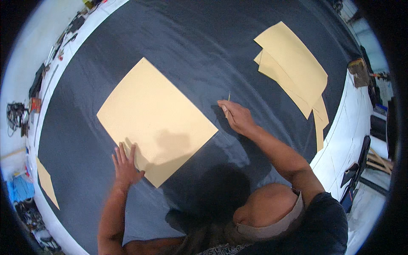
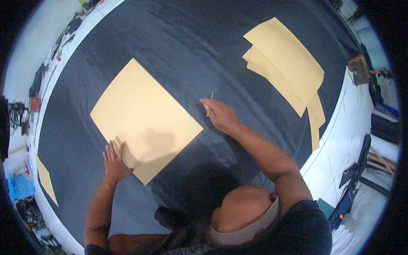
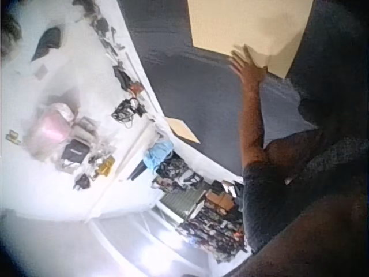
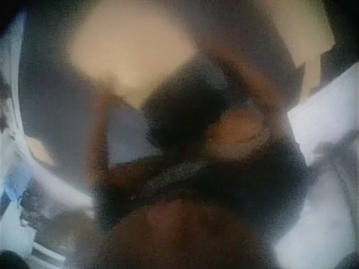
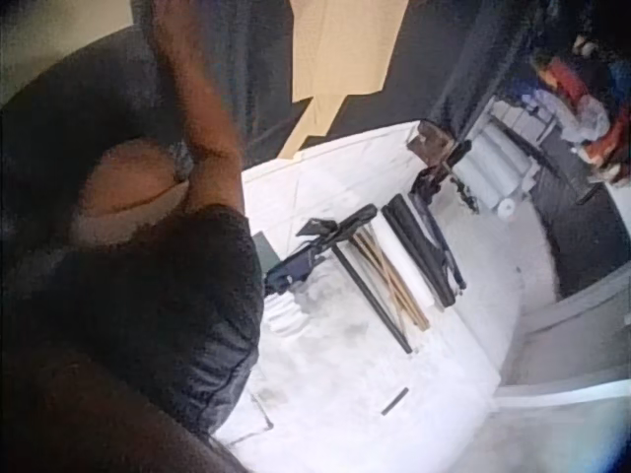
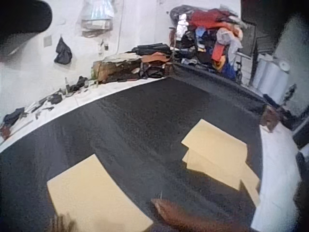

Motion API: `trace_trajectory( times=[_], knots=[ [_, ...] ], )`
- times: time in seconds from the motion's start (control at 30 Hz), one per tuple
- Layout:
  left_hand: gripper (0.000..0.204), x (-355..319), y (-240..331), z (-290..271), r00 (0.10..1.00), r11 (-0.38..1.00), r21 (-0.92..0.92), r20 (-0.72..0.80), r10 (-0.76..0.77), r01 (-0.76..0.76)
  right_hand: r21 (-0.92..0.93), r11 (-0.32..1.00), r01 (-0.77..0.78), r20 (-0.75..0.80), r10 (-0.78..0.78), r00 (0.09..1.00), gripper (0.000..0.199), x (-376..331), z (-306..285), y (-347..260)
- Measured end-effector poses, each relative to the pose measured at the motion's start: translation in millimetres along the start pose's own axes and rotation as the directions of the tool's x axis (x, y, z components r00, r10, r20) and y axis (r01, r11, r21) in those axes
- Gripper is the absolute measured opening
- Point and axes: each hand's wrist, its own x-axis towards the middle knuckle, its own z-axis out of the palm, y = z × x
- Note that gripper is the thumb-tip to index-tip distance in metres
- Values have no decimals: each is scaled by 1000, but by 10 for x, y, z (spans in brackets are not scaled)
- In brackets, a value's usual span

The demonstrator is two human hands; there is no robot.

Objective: The person places a rectangular cardboard template on a large black fabric sheet and traces its outline with a pencil. They repeat this process multiple times, moving the template to different positions to mark several identical shapes on the fabric.

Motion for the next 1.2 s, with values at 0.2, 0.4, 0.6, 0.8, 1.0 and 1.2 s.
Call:
trace_trajectory(
  times=[0.2, 0.4, 0.6, 0.8, 1.0, 1.2],
  knots=[
    [87, -366, 735, 286, 953, 931, -222, -145, 264, -292, -369, 923, 106, 78, -83, 994, 32, 233, 182, 269],
    [72, 342, 57, 443, 961, 979, -204, -274, -43, -14, -337, 940, 53, 42, -41, 998, 31, 256, 301, 342],
    [69, 999, -487, 159, 942, 934, -342, -270, -199, 100, -320, 947, 44, 42, -33, 999, 28, 285, 264, 297],
    [69, 1510, -410, -515, 877, 868, -275, -137, -461, 414, -290, 956, 43, 2, -44, 999, 24, 321, 223, 276],
    [58, 1082, -184, -1705, 980, 948, -315, -197, -13, -51, -272, 962, 1, 31, 7, 999, 24, 275, 227, 307],
    [55, -122, -550, -2168, 996, 948, -313, 49, 76, -57, -286, 957, -40, 52, 58, 997, 25, 317, 197, 292]
  ],
)
